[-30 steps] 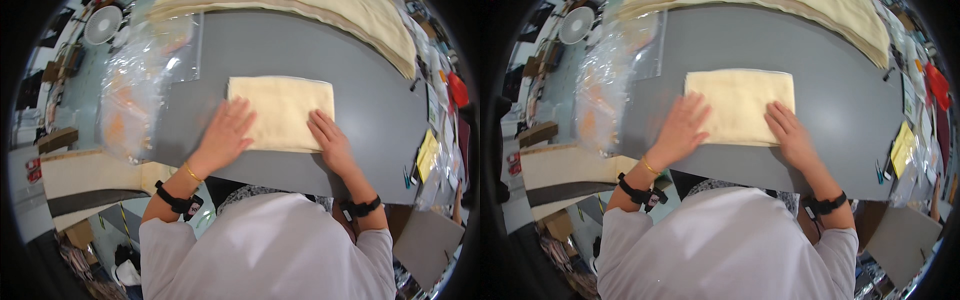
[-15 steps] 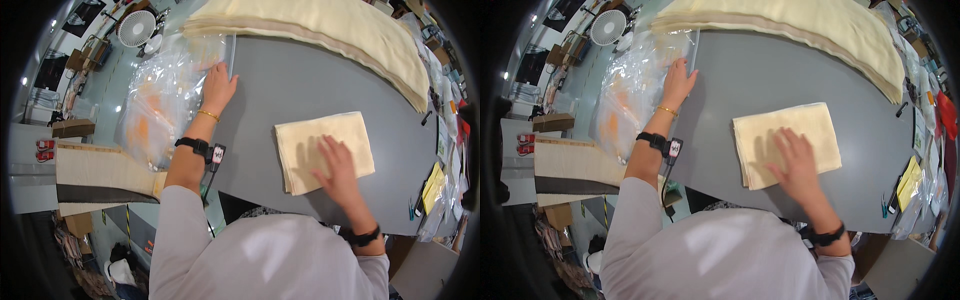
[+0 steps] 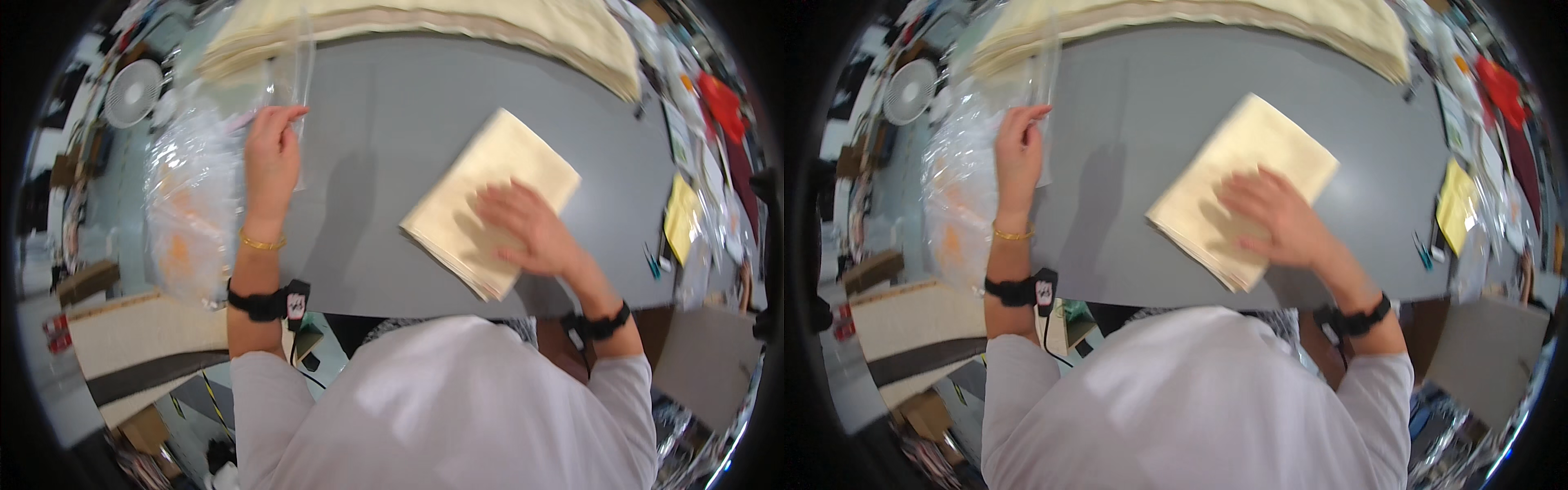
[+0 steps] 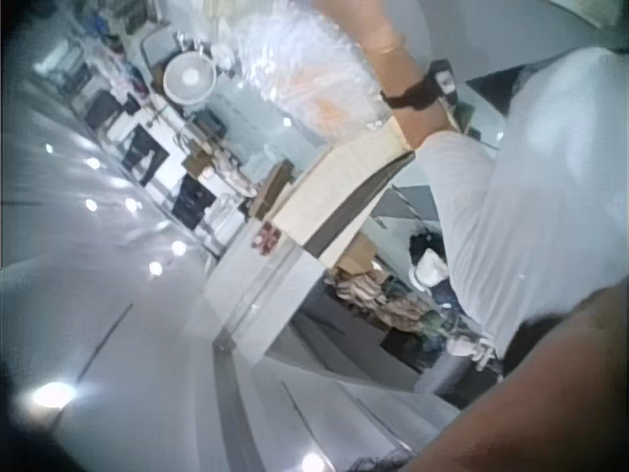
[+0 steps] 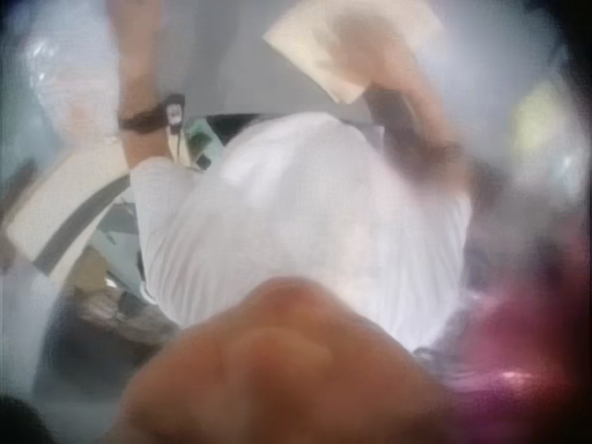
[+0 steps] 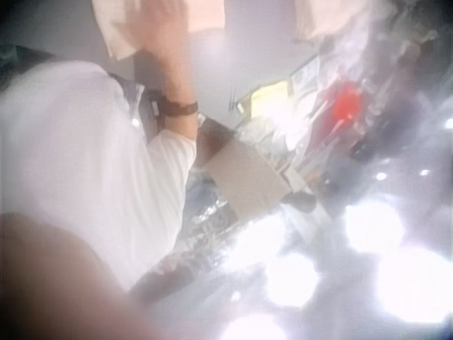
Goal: The person repeatedly folds light-colored fabric pieces on a table and places them into clear plastic bags. The person handles the fabric and bags by hand, smoothing and folding each piece before bagging it.
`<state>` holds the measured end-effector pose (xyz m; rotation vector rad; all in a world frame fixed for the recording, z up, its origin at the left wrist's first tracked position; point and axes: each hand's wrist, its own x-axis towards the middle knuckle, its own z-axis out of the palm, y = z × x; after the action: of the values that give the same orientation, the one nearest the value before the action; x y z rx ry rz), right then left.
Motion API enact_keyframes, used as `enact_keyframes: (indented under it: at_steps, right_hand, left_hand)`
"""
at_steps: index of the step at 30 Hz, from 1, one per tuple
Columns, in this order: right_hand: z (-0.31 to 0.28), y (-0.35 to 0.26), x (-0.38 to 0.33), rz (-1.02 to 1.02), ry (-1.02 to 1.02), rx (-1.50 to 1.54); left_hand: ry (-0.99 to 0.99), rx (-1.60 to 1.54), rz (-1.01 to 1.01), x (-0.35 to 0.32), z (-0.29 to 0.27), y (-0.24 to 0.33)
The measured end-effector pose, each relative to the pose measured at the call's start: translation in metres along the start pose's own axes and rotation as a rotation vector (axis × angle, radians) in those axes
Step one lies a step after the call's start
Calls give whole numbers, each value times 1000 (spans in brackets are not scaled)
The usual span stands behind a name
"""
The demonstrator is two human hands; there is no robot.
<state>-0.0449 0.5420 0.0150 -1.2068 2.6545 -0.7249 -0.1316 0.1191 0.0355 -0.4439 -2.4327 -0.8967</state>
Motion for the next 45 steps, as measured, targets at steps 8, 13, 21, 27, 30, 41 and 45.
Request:
enact_keyframes:
  at_steps: [8,13,21,27,30,41,45]
  right_hand:
    - [0,61,13,254,365,-134]
    - [48,8,29,189,338,-257]
    - [57,-14,-4,295,437,-165]
    - [45,-20,19,206,793,-82]
    - [67,-36,52,249,579,-103]
    - [48,-25,134,334,212,-489]
    - [14,-14,84,6,84,-160]
  left_hand:
    - [-433,-72,7,-70,78,117]
    - [-431,77,-45,-94,97,119]
    - [-613,-125,-11,-91,73,110]
    - [-543,-56,-30,-97,102,106]
    - [-530,-115,-77,-88,97,111]
    - [-404,275,402,-53,49,122]
    - [-477,18,361,-85,24,122]
